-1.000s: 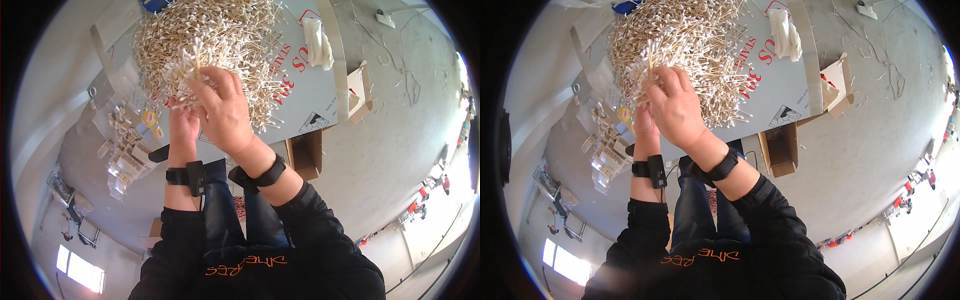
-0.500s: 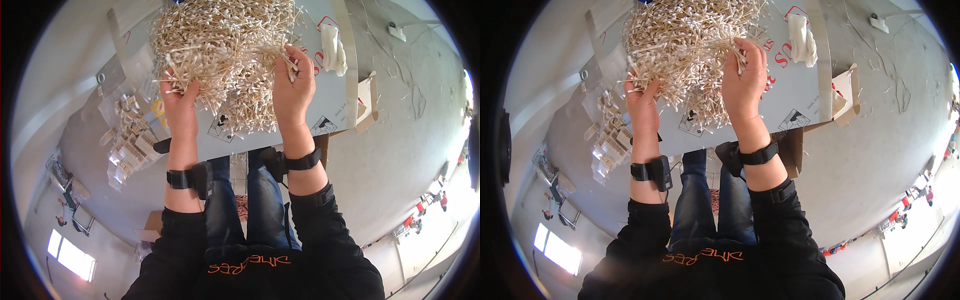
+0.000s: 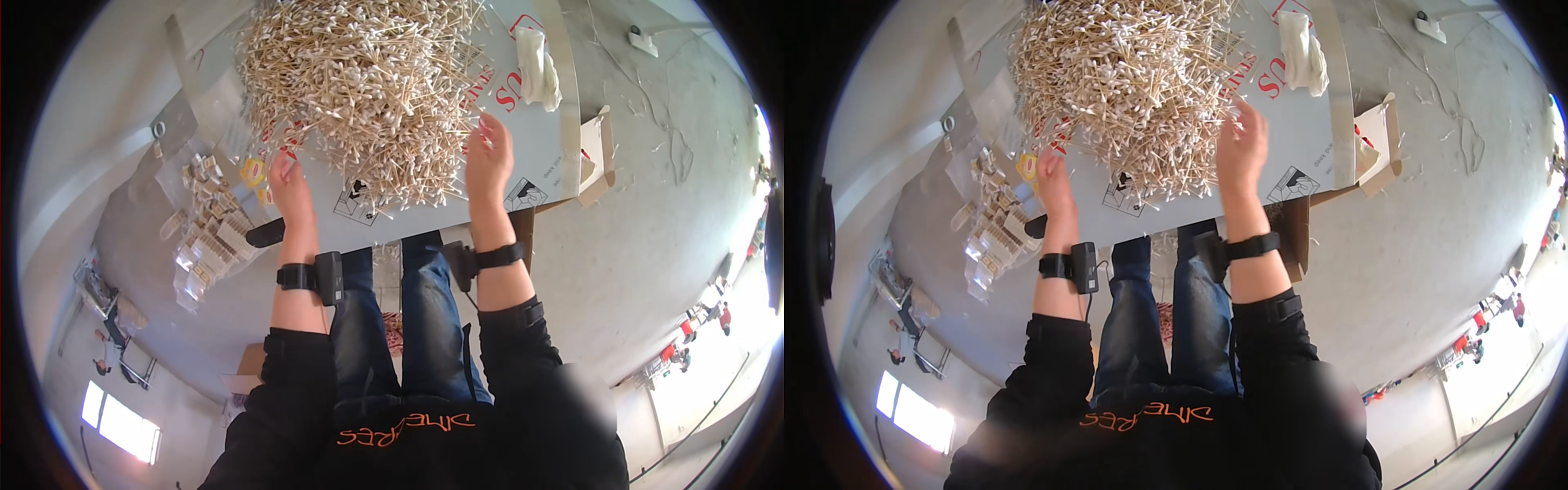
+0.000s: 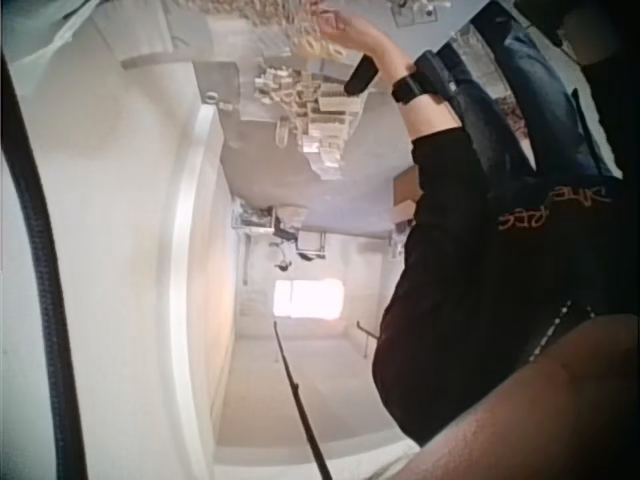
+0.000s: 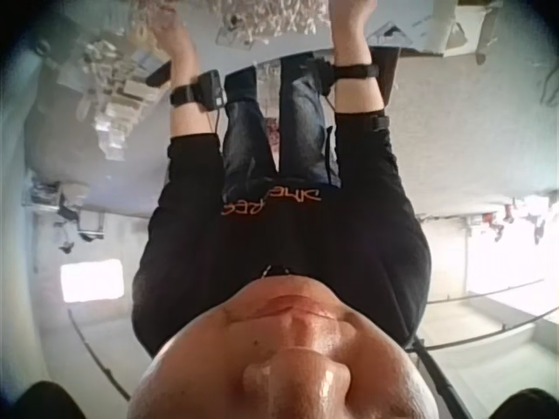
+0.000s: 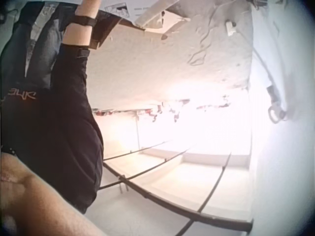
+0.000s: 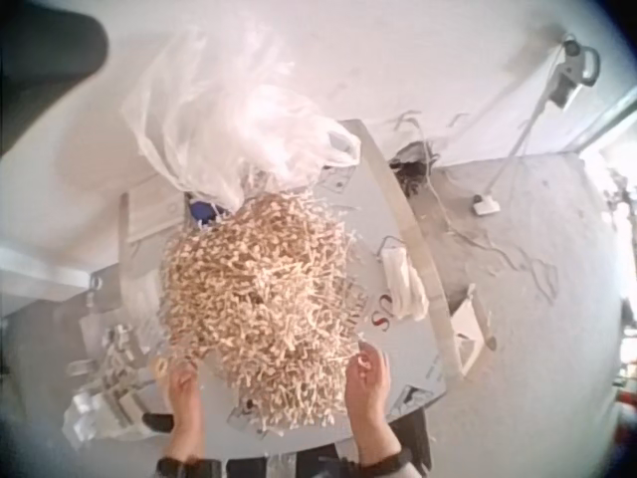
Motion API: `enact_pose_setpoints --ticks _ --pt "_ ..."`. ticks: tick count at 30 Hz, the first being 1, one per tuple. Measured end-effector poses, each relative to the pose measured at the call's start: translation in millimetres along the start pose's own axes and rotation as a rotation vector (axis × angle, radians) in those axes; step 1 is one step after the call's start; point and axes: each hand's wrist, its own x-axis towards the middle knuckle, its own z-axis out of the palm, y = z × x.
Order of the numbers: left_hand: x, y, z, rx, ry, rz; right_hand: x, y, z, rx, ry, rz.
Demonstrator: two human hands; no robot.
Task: The person packs cotton swabs into a plastic bag, sets it aside, and wipes the table with a cloth before picking up another bag.
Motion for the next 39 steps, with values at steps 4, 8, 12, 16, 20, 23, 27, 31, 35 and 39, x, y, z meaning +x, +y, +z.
enact_pose_setpoints --ticks 4,8,12,16,20,23,27,31,35,39 --pt "4.0 -48.3 -6.5 0.146 0.102 -0.133 11.3 32.9 -2.3 -0.164 0.053 0.075" --pt "-25.6 -26.7 44.0 -0.12 -0.04 -0.302 22.9 57.4 7.9 -0.202 -0.093 0.112" --pt "-36.0 -2.0 66.0 -0.314 -0.238 -0.356 8.7 23.4 41.6 0.147 -0.268 0.212" --pt "-45.8 19.9 87.8 -0.592 -0.329 -0.451 6.4 8.9 50.2 0.401 -0.355 0.367" --pt "-51.7 38.1 85.8 -0.669 -0.365 -0.412 -5.2 -25.6 45.1 0.503 -0.424 0.392" --pt "-55.9 52.9 83.5 -0.642 -0.354 -0.361 -6.1 -35.1 42.1 0.622 -0.441 0.361" --pt "-50.9 65.8 70.3 -0.536 -0.334 -0.245 -11.8 -54.1 36.1 0.743 -0.528 0.297" --pt "-52.4 98.8 62.1 -0.587 -0.346 -0.178 -9.2 -84.9 30.9 0.732 -0.561 0.242" --pt "-45.2 121.1 51.3 -0.567 -0.38 -0.136 -7.8 -109.1 30.1 0.796 -0.591 0.187" --pt "-52.5 144.5 47.9 -0.7 -0.322 -0.088 -7.2 -120.9 22.0 0.863 -0.578 0.053"
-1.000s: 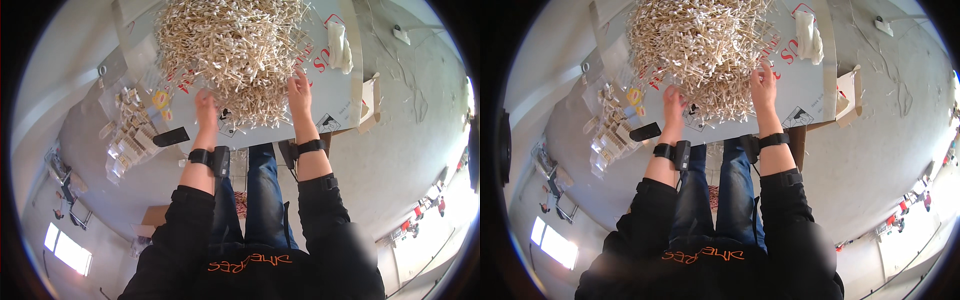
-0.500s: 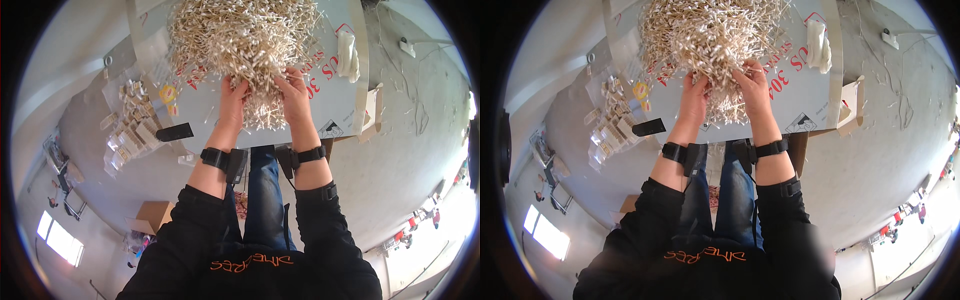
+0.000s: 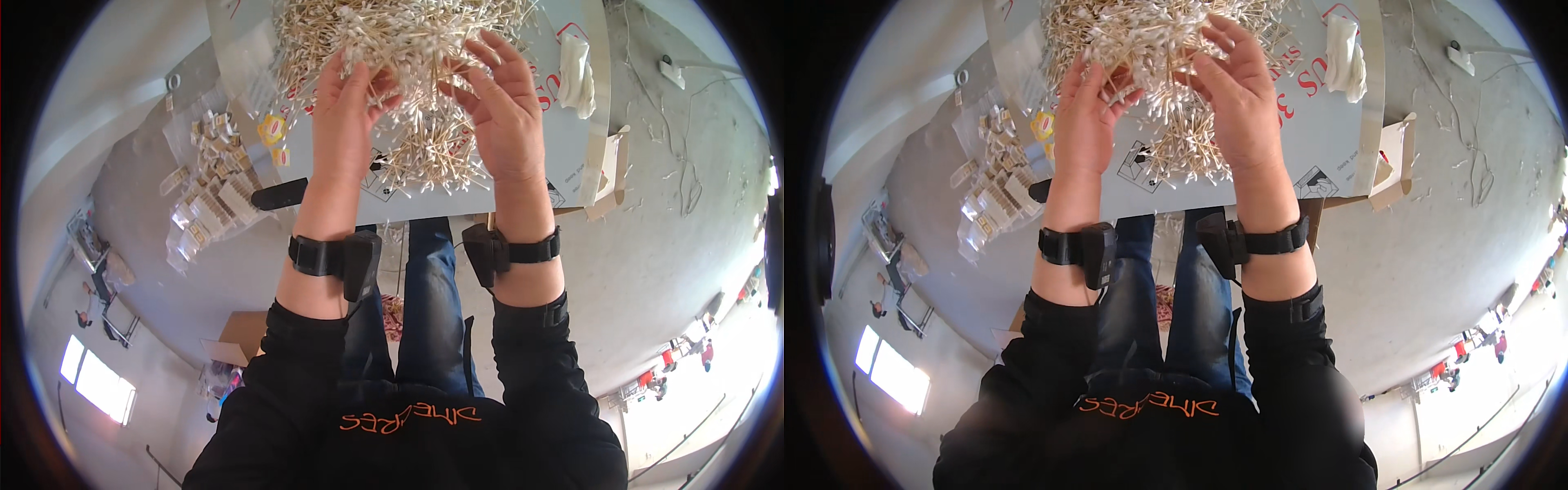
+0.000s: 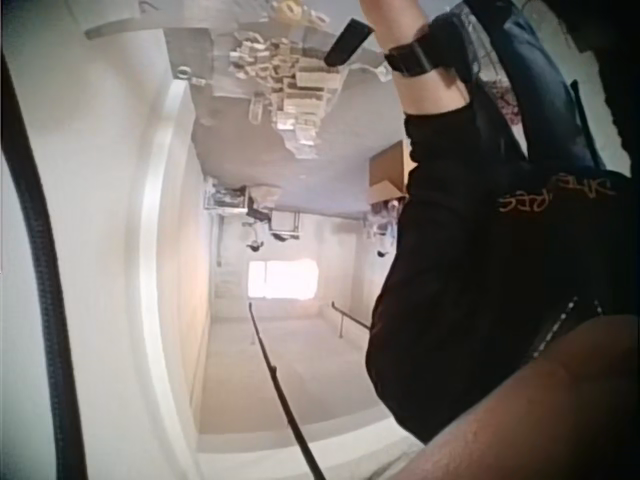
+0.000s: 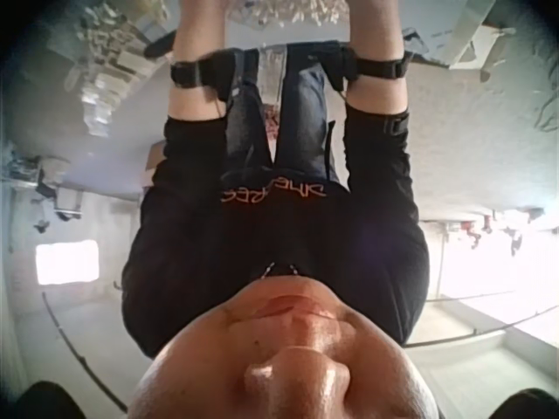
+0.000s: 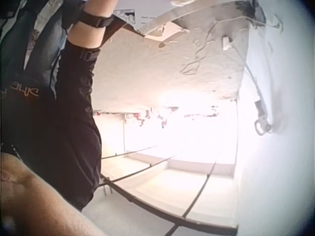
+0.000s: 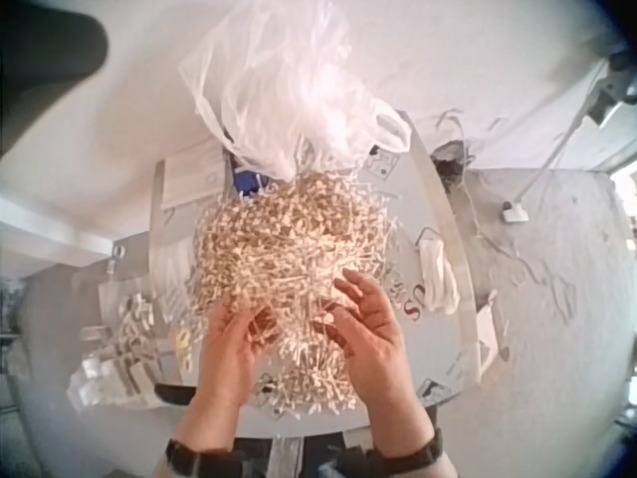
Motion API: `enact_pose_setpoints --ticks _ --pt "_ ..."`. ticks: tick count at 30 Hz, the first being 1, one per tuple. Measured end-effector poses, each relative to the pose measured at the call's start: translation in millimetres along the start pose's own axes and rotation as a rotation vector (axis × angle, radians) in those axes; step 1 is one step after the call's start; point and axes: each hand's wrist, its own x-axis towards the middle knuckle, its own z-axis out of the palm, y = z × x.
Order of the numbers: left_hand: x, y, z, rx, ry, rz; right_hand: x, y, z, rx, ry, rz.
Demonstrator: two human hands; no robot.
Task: The person packs cotton swabs into a plastic bag, sets it aside, and wipes the table with a cloth before picking up another bag.
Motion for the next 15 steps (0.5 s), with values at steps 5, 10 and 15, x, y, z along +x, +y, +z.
enact_pose_setpoints --ticks 5,10,15 --pt "17.2 -10.1 -58.1 0.381 0.253 0.161 -11.7 9.6 -48.5 -0.331 0.253 0.001" --pt "6.7 -68.6 -144.5 0.858 0.404 0.113 -57.6 50.4 -123.9 -0.541 0.518 0.38" --pt "-23.3 -121.0 -191.4 1.132 0.4 0.1 -98.1 106.6 -163.3 -0.77 0.612 0.515"
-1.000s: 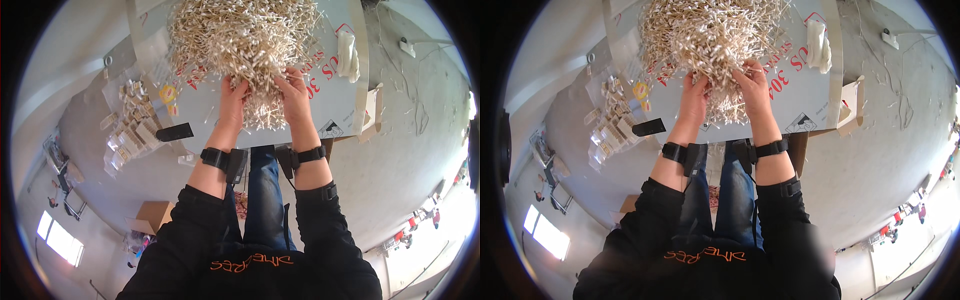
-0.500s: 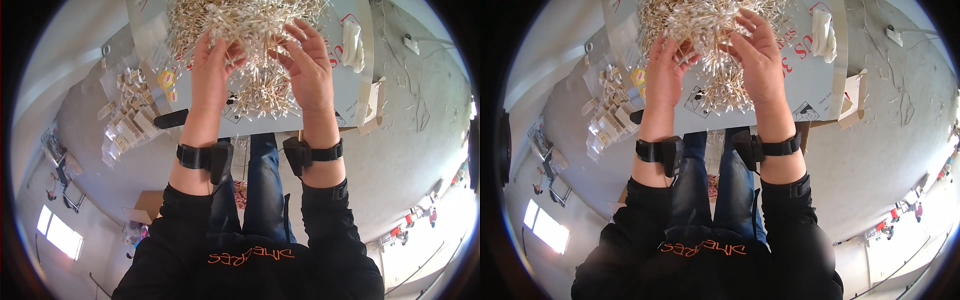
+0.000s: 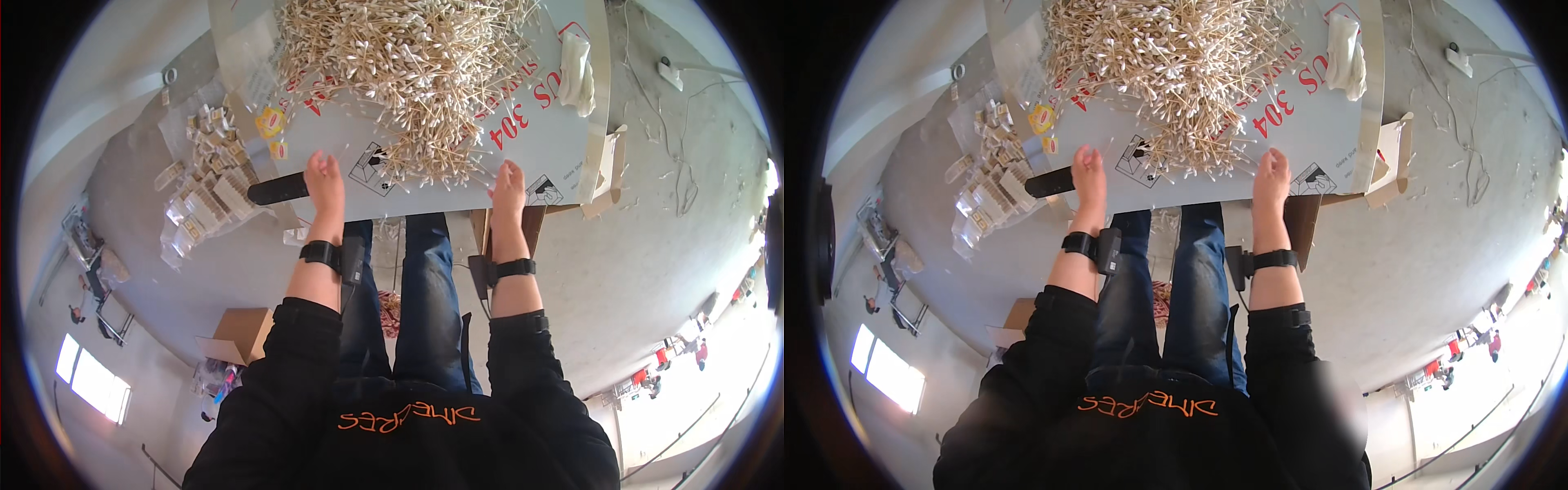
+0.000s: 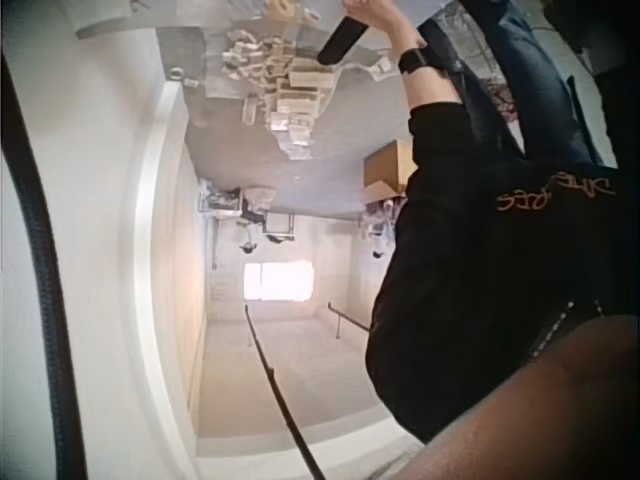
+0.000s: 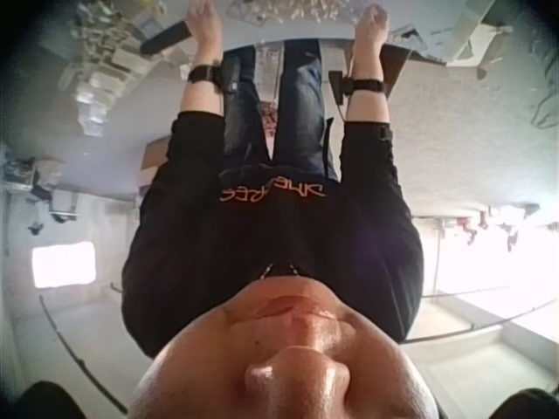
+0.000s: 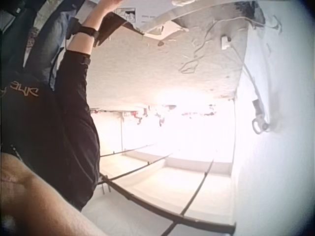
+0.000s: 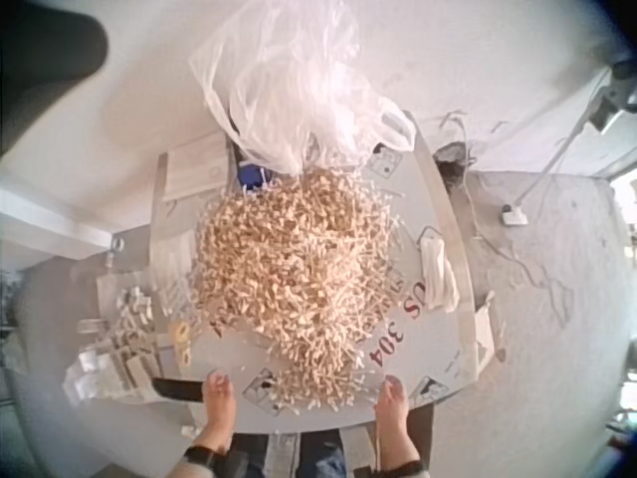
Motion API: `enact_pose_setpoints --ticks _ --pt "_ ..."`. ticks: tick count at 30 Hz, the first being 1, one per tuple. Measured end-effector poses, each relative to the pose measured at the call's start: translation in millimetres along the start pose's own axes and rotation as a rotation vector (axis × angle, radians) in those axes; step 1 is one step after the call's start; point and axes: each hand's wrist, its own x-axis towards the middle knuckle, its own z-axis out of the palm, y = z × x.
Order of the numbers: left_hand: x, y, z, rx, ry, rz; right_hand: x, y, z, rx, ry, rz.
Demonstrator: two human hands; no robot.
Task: The person packs cotton swabs into a plastic bag, sets it aside, and wipes the table with a cloth before picking up another bag.
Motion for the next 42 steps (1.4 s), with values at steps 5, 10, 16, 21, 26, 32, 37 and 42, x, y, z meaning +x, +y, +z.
enact_pose_setpoints --ticks 5,10,16,21,26,32,37,42 --pt "-31.5 14.1 41.9 -0.103 -0.118 0.046 -7.0 19.7 57.4 -0.123 0.01 -0.281" --pt "-36.3 41.2 64.6 -0.521 -0.233 -0.223 -46.6 -38.9 111.7 0.397 -0.247 0.111" --pt "-21.6 105.3 57.1 -0.835 -0.306 -0.402 -50.7 -80.7 115.4 0.675 -0.513 0.203" --pt "-5.1 130.5 32.3 -0.728 -0.358 -0.294 -56.7 -104.5 108.8 0.698 -0.592 0.136" --pt "3.6 150.2 4.4 -0.887 -0.393 -0.203 -75.7 -139.7 89.6 0.742 -0.659 -0.016" --pt "12.3 184.2 -32.7 -0.897 -0.455 -0.074 -79.7 -166.3 68.9 0.726 -0.645 -0.215" --pt "19.1 185.0 -42.6 -0.839 -0.424 0.012 -47.5 -158.4 37.1 0.676 -0.409 -0.334" --pt "34.7 115.4 -33.6 -0.568 -0.159 -0.118 -4.4 -109.9 18.0 0.405 -0.149 -0.247"
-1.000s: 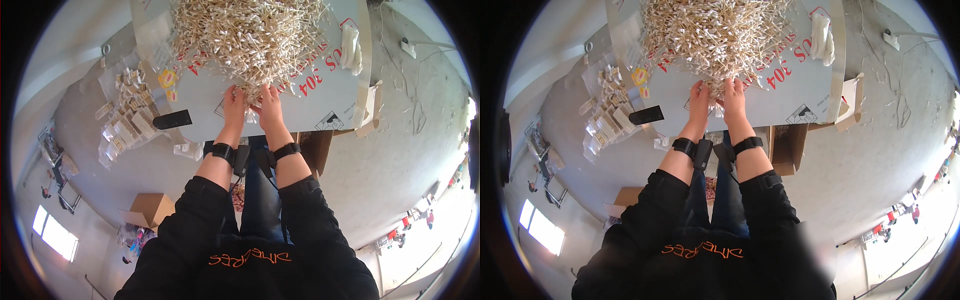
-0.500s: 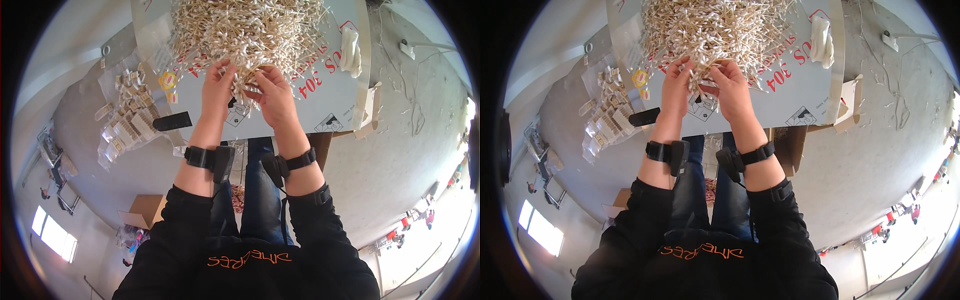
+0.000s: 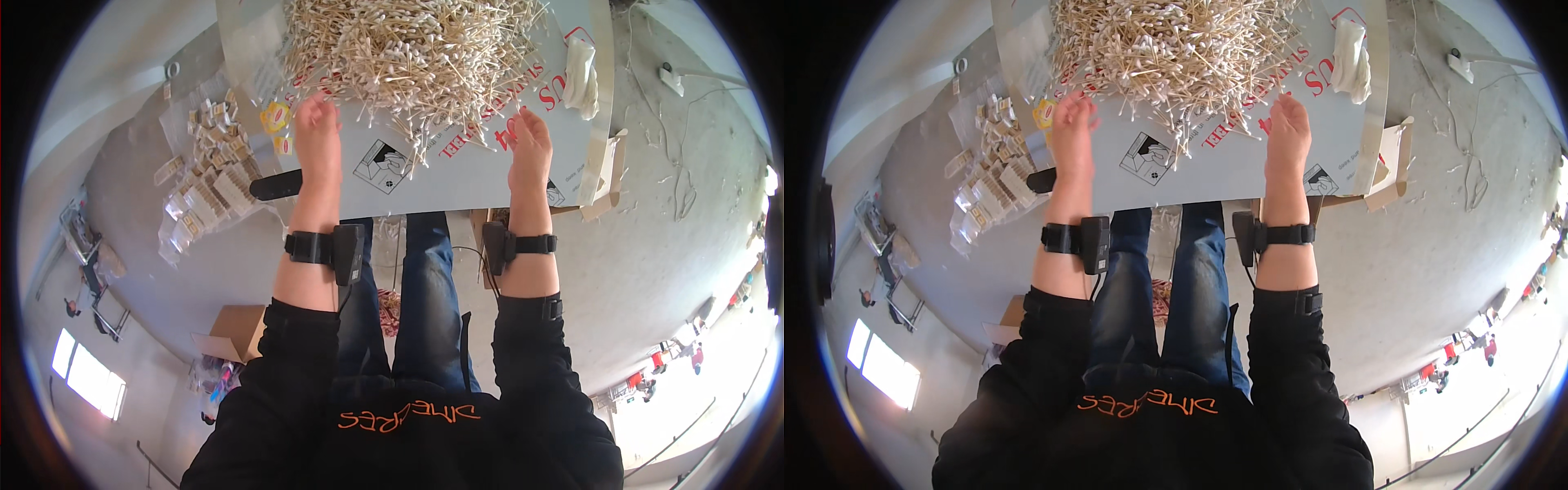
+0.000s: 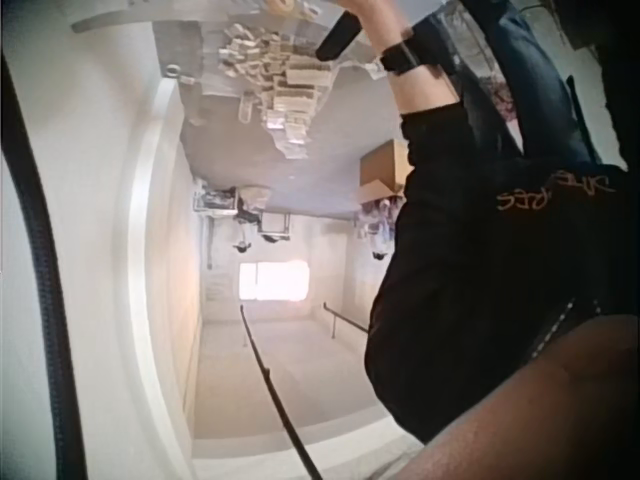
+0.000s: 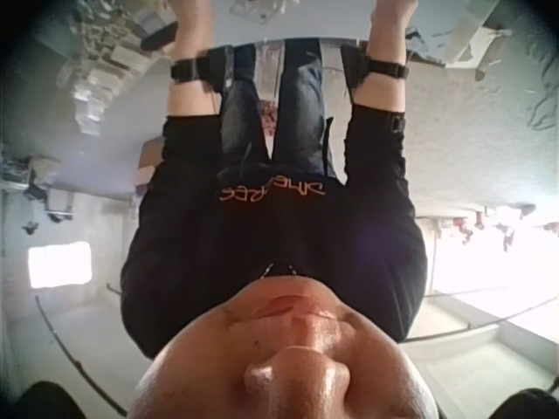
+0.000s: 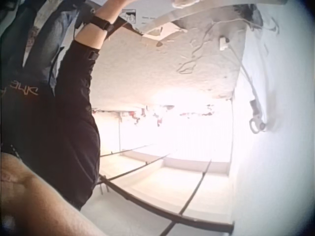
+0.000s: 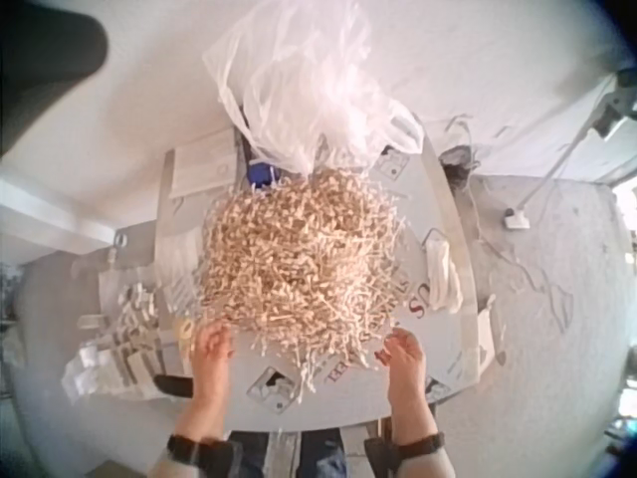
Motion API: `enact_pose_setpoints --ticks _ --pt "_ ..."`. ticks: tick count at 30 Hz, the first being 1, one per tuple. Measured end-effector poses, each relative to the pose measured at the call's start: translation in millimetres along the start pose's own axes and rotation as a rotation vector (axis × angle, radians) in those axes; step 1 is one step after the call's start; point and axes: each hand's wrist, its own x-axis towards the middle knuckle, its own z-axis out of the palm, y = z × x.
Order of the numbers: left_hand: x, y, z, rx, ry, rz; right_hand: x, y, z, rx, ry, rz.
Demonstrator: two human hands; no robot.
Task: The person packs cotton swabs into a plastic bag, sets it aside, and wipes the table with a cloth before picking up another bag.
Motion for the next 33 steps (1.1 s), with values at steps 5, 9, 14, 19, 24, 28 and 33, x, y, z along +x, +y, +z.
enact_pose_setpoints --ticks 5,9,14,19,24,28,33 --pt "-26.3 -86.2 9.2 0.054 -0.079 -0.338 18.7 78.2 -30.9 -0.329 0.101 0.086" --pt "-51.1 -106.2 34.8 0.001 -0.197 -0.427 -9.9 98.2 2.2 -0.646 -0.04 0.015" --pt "-56.5 -92.1 74.8 -0.166 -0.255 -0.462 -31.1 109.1 47.8 -0.297 -0.188 0.249" --pt "-40.7 -84.8 71.3 -0.079 -0.322 -0.414 -38.7 81.3 72.0 -0.019 -0.369 0.387" --pt "-40.1 -38.8 63.4 -0.193 -0.401 -0.305 -44.6 34.9 72.4 0.13 -0.434 0.333" --pt "-39.8 6.5 56.2 -0.42 -0.349 -0.158 -47.3 -2.2 72.4 0.311 -0.454 0.14" --pt "-25.2 10.0 22.0 -0.234 -0.061 0.074 -48.0 -6.0 49.4 0.213 -0.247 0.028"
